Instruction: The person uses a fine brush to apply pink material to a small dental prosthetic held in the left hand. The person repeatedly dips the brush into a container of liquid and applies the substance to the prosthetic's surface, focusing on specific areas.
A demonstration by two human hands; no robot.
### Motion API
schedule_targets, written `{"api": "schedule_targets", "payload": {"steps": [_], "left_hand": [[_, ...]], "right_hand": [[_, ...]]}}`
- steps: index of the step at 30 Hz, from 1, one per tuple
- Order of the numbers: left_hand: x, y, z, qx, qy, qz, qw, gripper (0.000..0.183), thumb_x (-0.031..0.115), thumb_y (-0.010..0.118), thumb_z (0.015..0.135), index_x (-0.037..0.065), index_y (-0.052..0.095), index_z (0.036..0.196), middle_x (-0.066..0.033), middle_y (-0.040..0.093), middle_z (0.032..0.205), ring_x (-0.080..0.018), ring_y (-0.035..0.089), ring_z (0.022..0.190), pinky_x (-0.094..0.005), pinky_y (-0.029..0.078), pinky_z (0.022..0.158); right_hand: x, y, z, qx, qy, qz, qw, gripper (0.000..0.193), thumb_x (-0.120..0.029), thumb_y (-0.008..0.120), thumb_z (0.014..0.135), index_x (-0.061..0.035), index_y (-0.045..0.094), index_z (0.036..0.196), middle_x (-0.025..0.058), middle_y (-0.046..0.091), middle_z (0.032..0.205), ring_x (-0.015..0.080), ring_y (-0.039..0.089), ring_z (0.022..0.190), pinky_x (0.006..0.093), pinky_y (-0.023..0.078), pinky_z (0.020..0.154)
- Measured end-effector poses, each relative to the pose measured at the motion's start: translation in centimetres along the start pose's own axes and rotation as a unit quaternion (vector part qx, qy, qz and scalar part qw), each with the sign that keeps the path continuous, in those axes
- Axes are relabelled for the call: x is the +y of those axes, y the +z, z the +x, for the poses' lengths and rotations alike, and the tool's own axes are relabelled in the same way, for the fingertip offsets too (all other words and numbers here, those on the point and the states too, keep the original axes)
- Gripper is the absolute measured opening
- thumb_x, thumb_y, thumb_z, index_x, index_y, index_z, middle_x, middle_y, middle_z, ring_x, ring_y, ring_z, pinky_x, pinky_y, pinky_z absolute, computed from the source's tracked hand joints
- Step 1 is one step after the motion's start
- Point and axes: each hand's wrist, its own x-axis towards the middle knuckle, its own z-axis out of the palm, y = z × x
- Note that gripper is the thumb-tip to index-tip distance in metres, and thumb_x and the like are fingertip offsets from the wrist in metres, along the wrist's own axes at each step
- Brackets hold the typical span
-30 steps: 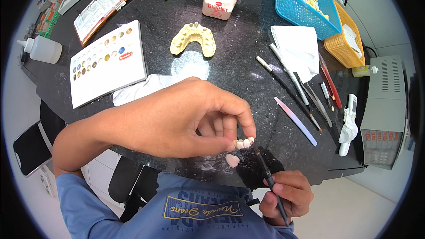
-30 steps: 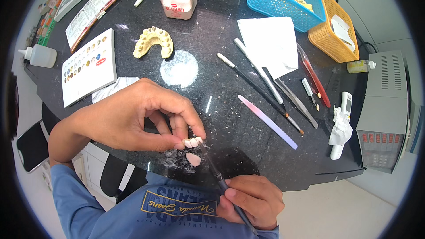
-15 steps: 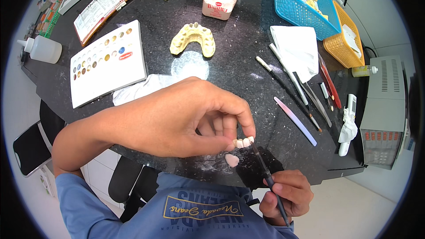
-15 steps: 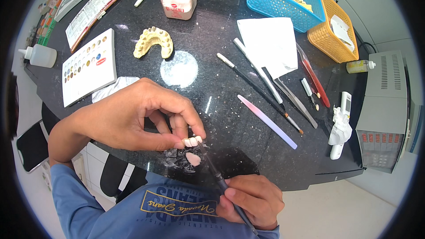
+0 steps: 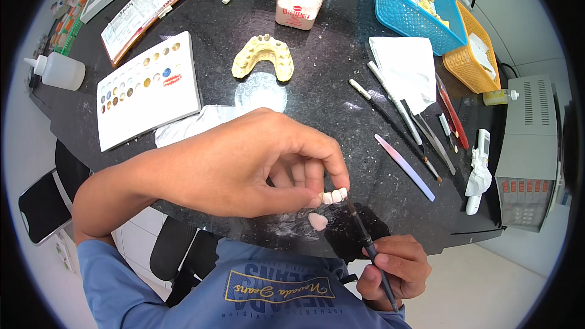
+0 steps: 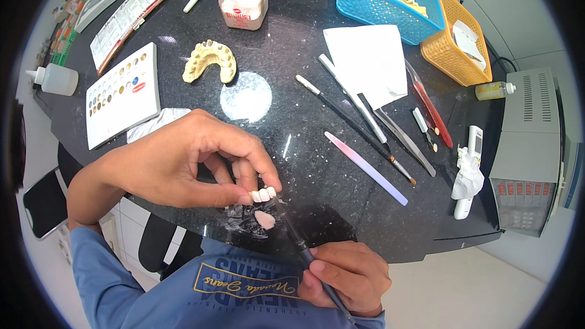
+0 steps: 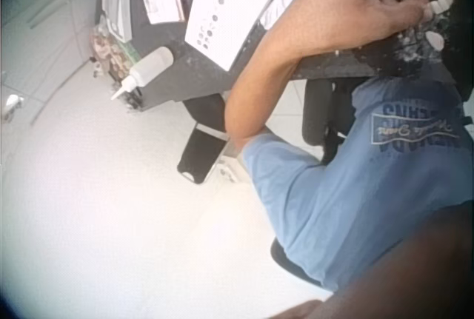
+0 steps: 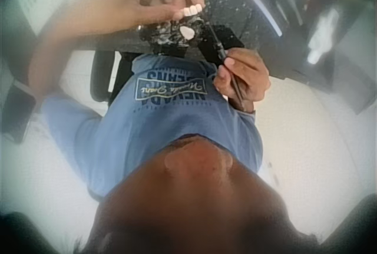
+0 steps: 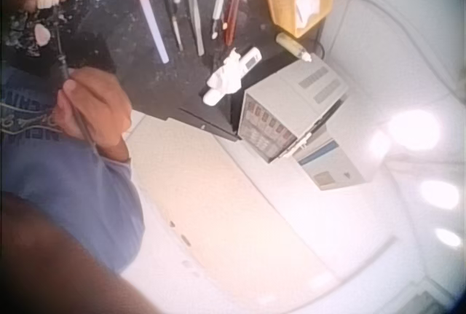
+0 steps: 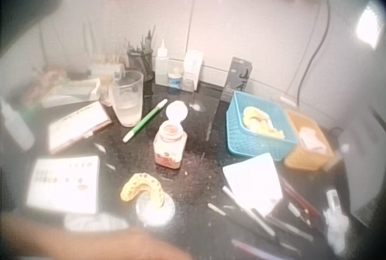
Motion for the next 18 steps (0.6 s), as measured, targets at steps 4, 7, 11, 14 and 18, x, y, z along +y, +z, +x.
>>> {"api": "schedule_targets", "payload": {"steps": [4, 7, 11, 14, 18], "left_hand": [[-0.13, 0.03, -0.02, -0.001, 0.001, -0.003, 1.0, 0.027, -0.007, 0.068, 0.082, 0.0, 0.069, 0.108, -0.007, 0.069, 0.087, -0.0096, 0.067, 0.078, -0.0211, 0.058, 0.066], [-0.16, 0.04, -0.01, -0.001, 0.001, -0.009, 1.0, 0.027, -0.007, 0.068, 0.082, 0.001, 0.069, 0.108, -0.0071, 0.069, 0.087, -0.0097, 0.067, 0.078, -0.0211, 0.058, 0.066], [-0.18, 0.01, -0.02, -0.001, 0.004, -0.009, 1.0, 0.027, -0.007, 0.068, 0.082, 0.001, 0.069, 0.108, -0.007, 0.069, 0.087, -0.0097, 0.067, 0.078, -0.0211, 0.058, 0.066], [-0.09, 0.01, -0.02, -0.001, 0.003, -0.01, 1.0, 0.028, -0.007, 0.068, 0.082, 0.001, 0.069, 0.108, -0.0069, 0.069, 0.087, -0.0096, 0.067, 0.078, -0.021, 0.058, 0.066], [-0.09, -0.03, -0.07, -0.001, -0.004, -0.007, 1.0, 0.028, -0.007, 0.068, 0.082, 0.001, 0.069, 0.109, -0.0065, 0.069, 0.086, -0.0095, 0.067, 0.078, -0.0208, 0.058, 0.065]], "right_hand": [[-0.05, 0.1, 0.01, 0.002, 0.0, -0.002, 1.0, 0.027, -0.007, 0.08, 0.074, -0.0054, 0.062, 0.093, 0.0112, 0.067, 0.079, 0.0224, 0.069, 0.063, 0.0283, 0.055, 0.055], [-0.06, 0.15, 0.03, 0.003, 0.001, 0.001, 1.0, 0.026, -0.007, 0.08, 0.074, -0.0055, 0.061, 0.093, 0.0112, 0.067, 0.079, 0.0224, 0.068, 0.063, 0.0282, 0.055, 0.054], [-0.08, 0.12, 0.1, -0.001, -0.001, 0.0, 1.0, 0.027, -0.007, 0.08, 0.074, -0.0055, 0.061, 0.093, 0.0114, 0.067, 0.079, 0.0223, 0.068, 0.062, 0.0282, 0.055, 0.053], [-0.11, 0.1, 0.09, 0.001, -0.002, -0.001, 1.0, 0.027, -0.007, 0.08, 0.074, -0.0055, 0.061, 0.093, 0.0118, 0.067, 0.079, 0.0221, 0.068, 0.062, 0.0283, 0.055, 0.053], [-0.02, 0.23, 0.06, 0.002, -0.004, 0.004, 1.0, 0.027, -0.008, 0.08, 0.074, -0.0053, 0.061, 0.093, 0.0122, 0.067, 0.079, 0.022, 0.068, 0.061, 0.0284, 0.055, 0.053]]}}
